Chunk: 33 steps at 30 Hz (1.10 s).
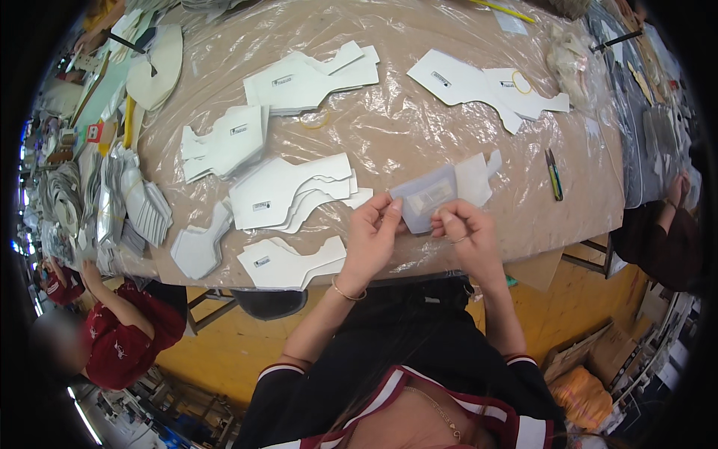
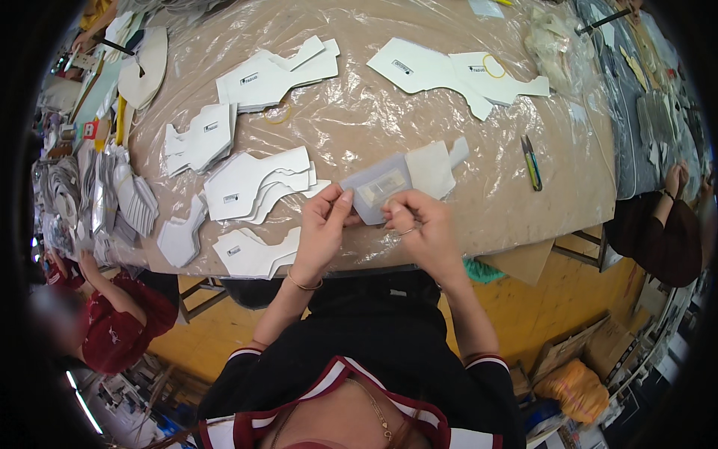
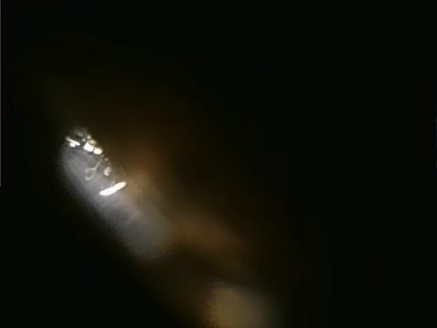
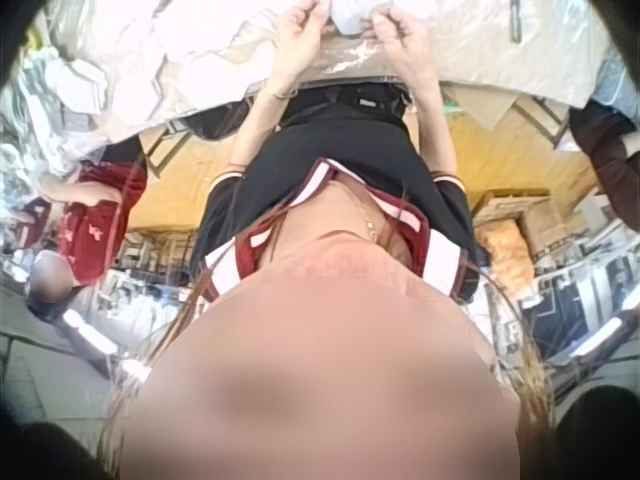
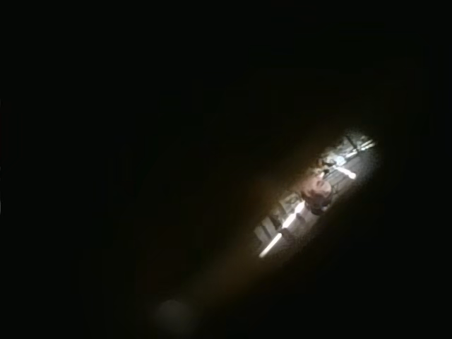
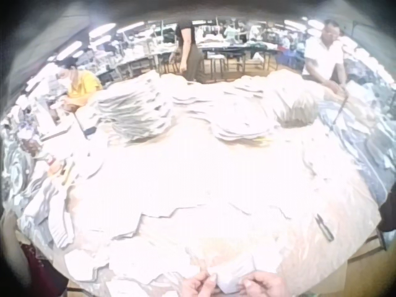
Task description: The person repeatedly picks white mask blanks and clear plastic films from a table, aligns the film over each blank, smooths it down, and places the assembled unit into a growing stack. The process is repeated for multiple units.
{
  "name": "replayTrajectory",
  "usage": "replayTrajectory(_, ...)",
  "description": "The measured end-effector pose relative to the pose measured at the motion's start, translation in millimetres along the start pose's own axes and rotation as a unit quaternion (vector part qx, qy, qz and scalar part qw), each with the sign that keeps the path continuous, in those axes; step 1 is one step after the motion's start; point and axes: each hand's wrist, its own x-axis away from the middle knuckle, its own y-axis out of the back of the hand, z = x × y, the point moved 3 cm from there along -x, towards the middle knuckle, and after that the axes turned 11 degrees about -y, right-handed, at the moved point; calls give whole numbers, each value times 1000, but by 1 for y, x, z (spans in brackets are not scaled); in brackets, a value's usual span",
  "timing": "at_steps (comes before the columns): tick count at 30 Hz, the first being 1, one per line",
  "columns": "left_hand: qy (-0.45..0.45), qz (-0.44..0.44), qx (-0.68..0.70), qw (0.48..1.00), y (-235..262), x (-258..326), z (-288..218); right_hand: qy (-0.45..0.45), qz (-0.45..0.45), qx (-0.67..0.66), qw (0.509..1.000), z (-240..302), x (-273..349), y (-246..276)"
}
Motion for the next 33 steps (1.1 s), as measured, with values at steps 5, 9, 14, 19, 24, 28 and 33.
replayTrajectory(5,42,-16,9,999,13,-13,-7,39,-5,-184,982,5,10,60)
replayTrajectory(9,22,30,-15,999,0,-5,-7,-57,-116,-50,990,5,25,59)
replayTrajectory(14,-39,46,-38,997,-28,16,-10,56,-146,186,970,11,17,5)
replayTrajectory(19,-100,24,-6,995,-36,14,-12,109,-90,172,975,17,4,1)
replayTrajectory(24,-17,26,-22,999,-22,2,1,21,3,-2,1000,4,2,19)
replayTrajectory(28,38,20,-92,995,-3,-5,3,-33,15,-289,957,-11,29,81)
replayTrajectory(33,50,-29,-14,998,3,-15,4,127,-191,-478,848,-73,77,214)
